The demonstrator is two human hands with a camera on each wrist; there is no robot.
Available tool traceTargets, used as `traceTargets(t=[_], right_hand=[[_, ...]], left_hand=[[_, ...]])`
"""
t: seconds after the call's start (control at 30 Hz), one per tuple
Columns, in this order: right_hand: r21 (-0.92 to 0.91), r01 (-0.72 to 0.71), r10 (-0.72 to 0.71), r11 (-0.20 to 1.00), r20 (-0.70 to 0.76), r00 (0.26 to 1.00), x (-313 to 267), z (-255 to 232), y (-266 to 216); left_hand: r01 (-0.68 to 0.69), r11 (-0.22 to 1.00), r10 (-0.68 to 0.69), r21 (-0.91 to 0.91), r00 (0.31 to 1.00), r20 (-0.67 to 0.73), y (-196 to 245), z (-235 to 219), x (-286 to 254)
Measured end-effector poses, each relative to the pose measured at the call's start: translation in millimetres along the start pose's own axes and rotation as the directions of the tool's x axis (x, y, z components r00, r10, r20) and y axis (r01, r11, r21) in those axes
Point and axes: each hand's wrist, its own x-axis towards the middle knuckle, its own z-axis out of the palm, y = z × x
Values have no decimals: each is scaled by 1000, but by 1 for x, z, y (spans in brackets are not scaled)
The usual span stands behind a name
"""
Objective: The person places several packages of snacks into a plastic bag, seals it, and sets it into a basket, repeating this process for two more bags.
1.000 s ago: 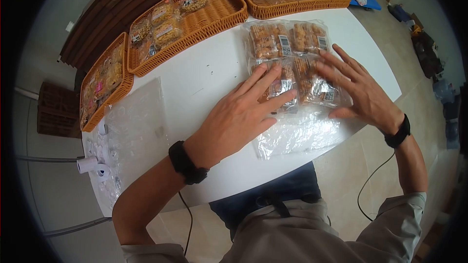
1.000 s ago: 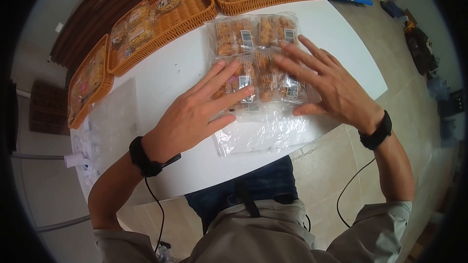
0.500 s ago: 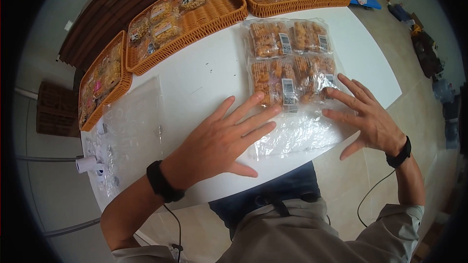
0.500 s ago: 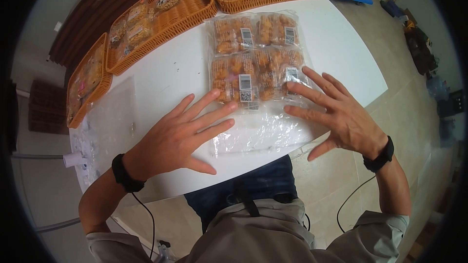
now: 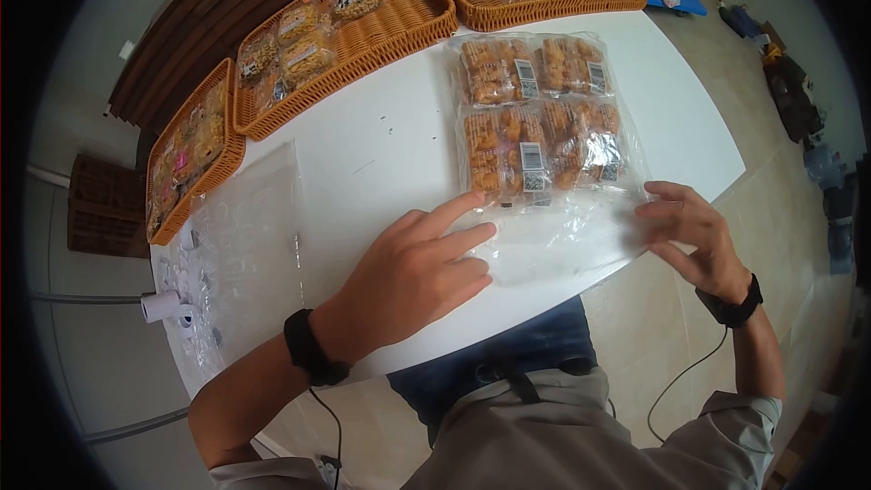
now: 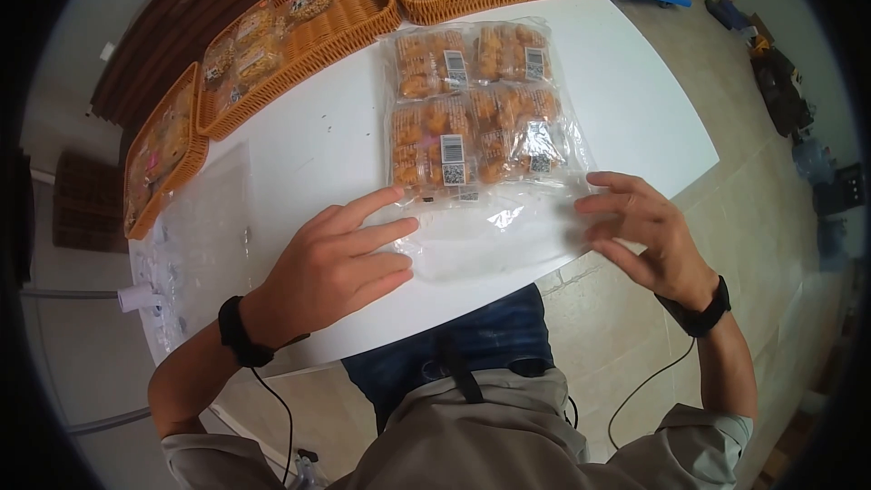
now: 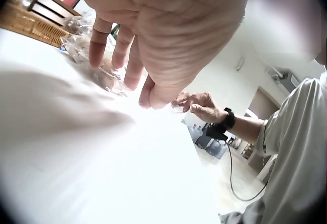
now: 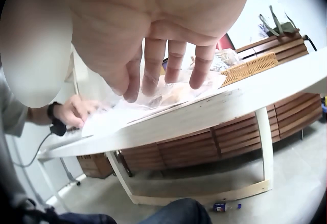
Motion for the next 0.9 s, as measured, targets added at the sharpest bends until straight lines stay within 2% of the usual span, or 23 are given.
traceTargets(t=[0.03,0.13,0.17,0.2,0.27,0.33,0.43,0.47,0.53,0.57,0.63,0.77,0.87,0.9], right_hand=[[110,-68,71,992,-21,997,0,-1,0],[171,-135,150,976,-78,986,1,2,5],[227,-193,215,955,-76,974,1,5,7],[281,-250,280,927,-70,957,0,7,10],[367,-361,402,857,-39,915,2,8,11],[428,-469,515,772,11,857,7,6,7],[452,-499,545,739,35,838,15,3,6],[439,-510,555,739,30,831,16,3,6],[413,-531,575,740,20,818,19,4,6],[310,-565,592,764,11,806,23,3,2],[94,-618,622,780,-14,783,31,-1,-7],[-67,-574,571,816,-59,819,39,3,-7],[-166,-571,569,804,-65,820,44,3,-5],[-177,-578,577,797,-63,814,46,2,-5]], left_hand=[[31,999,-33,-43,999,-43,-2,2,0],[110,977,-143,-182,974,-176,-6,10,0],[131,964,-183,-232,959,-216,-6,11,0],[251,926,-302,-281,941,-156,-4,9,1],[477,806,-517,-351,856,-22,3,0,4],[508,715,-584,-481,812,-11,-2,8,3],[561,579,-654,-592,753,74,-12,19,1],[582,533,-671,-614,733,113,-14,20,1],[643,524,-691,-558,704,163,-14,18,6],[673,517,-701,-528,688,190,-14,17,8],[644,598,-670,-477,728,143,-14,18,9],[641,690,-645,-337,755,116,-10,18,16],[614,699,-629,-367,772,93,-9,20,15],[590,742,-603,-318,795,67,-8,18,14]])
